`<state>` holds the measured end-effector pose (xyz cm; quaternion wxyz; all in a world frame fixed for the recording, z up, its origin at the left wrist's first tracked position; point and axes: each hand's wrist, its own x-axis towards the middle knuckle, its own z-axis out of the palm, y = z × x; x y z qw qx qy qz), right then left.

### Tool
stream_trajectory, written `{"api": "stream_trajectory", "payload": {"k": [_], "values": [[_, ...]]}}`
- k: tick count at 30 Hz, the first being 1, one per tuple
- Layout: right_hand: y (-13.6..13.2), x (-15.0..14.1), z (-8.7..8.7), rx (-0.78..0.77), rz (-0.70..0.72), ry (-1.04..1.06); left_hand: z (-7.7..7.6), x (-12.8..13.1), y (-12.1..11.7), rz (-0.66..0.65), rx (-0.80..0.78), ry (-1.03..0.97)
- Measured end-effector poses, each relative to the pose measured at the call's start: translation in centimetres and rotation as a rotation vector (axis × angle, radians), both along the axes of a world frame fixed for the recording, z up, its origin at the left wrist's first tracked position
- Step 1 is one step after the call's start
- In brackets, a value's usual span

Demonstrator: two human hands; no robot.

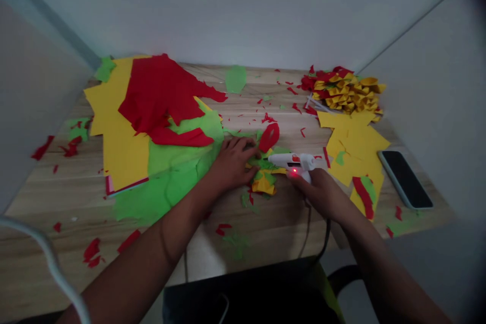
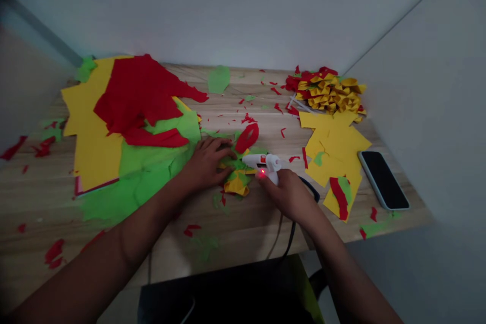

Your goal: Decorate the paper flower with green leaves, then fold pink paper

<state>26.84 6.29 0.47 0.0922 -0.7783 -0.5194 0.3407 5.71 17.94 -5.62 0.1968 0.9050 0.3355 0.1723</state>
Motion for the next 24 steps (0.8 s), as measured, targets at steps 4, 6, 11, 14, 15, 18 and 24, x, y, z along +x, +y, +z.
{"api": "stream_trajectory", "payload": {"k": [4, 6, 11, 14, 15, 18, 24], "values": [[0.04, -0.1, 0.07, -0.003, -0.002, 0.007, -0.05, 0.03, 0.01, 0.006, 0.004, 0.006], [0.03, -0.16, 0.11, 0.001, -0.01, 0.008, 0.02, 0.06, 0.0, 0.008, 0.004, 0.014], [0.11, -0.26, 0.13, 0.021, 0.003, 0.013, 0.04, 0.1, 0.02, 0.002, 0.006, 0.019], [0.13, -0.25, 0.12, 0.03, -0.01, 0.006, -0.16, 0.11, 0.05, 0.006, 0.006, 0.012], [0.11, -0.23, 0.12, 0.021, -0.017, 0.007, -0.24, 0.11, 0.06, 0.006, 0.009, 0.011], [0.01, -0.12, 0.13, -0.009, -0.037, 0.014, -0.42, 0.08, 0.08, 0.006, 0.019, 0.006], [-0.19, 0.13, 0.15, -0.022, -0.035, 0.022, -0.25, 0.03, 0.02, 0.005, 0.014, 0.011]]}}
